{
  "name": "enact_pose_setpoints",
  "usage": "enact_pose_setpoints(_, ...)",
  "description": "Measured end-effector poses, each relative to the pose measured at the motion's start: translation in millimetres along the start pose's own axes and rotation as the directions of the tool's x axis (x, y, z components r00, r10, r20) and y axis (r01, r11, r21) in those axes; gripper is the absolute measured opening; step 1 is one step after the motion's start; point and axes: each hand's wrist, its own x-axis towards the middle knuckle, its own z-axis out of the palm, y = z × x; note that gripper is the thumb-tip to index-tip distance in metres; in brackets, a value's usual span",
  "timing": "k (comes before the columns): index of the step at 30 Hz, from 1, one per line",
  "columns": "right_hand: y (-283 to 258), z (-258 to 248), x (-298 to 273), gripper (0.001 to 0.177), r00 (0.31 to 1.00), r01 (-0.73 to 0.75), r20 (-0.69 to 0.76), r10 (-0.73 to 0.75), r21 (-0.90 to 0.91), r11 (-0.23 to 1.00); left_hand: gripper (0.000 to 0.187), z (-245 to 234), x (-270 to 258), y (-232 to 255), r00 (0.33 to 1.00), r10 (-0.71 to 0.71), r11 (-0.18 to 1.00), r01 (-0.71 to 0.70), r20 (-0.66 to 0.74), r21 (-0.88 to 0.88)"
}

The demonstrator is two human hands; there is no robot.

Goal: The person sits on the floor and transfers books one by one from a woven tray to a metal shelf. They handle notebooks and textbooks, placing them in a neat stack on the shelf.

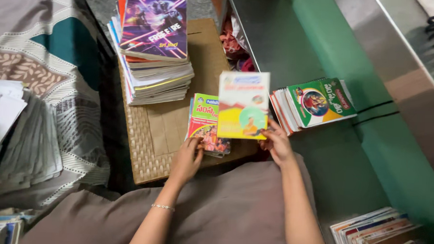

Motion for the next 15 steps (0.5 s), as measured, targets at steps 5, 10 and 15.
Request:
enact_pose_setpoints(5, -17, -17, -4, 0.052, 0.934, 0.332, -0.184, -0.307, 0.128, 0.934, 0.033, 0, 0, -2, 0.999, 0.037, 0.998, -0.038, 0.023, 0.050)
enact_pose_setpoints(10, -27, -51, -2, 0.052, 0.799, 0.515, -0.388, -0.461, 0.043, 0.856, 0.031, -1, -1, 0, 0.999, 0.018, 0.999, -0.019, 0.047, 0.028)
enact_pose_setpoints(15, -25, -71, 3, 0.051, 0.703, 0.562, -0.518, -0.488, -0.016, 0.827, 0.030, -3, -1, 3, 0.999, 0.005, 0.998, -0.007, 0.050, 0.055)
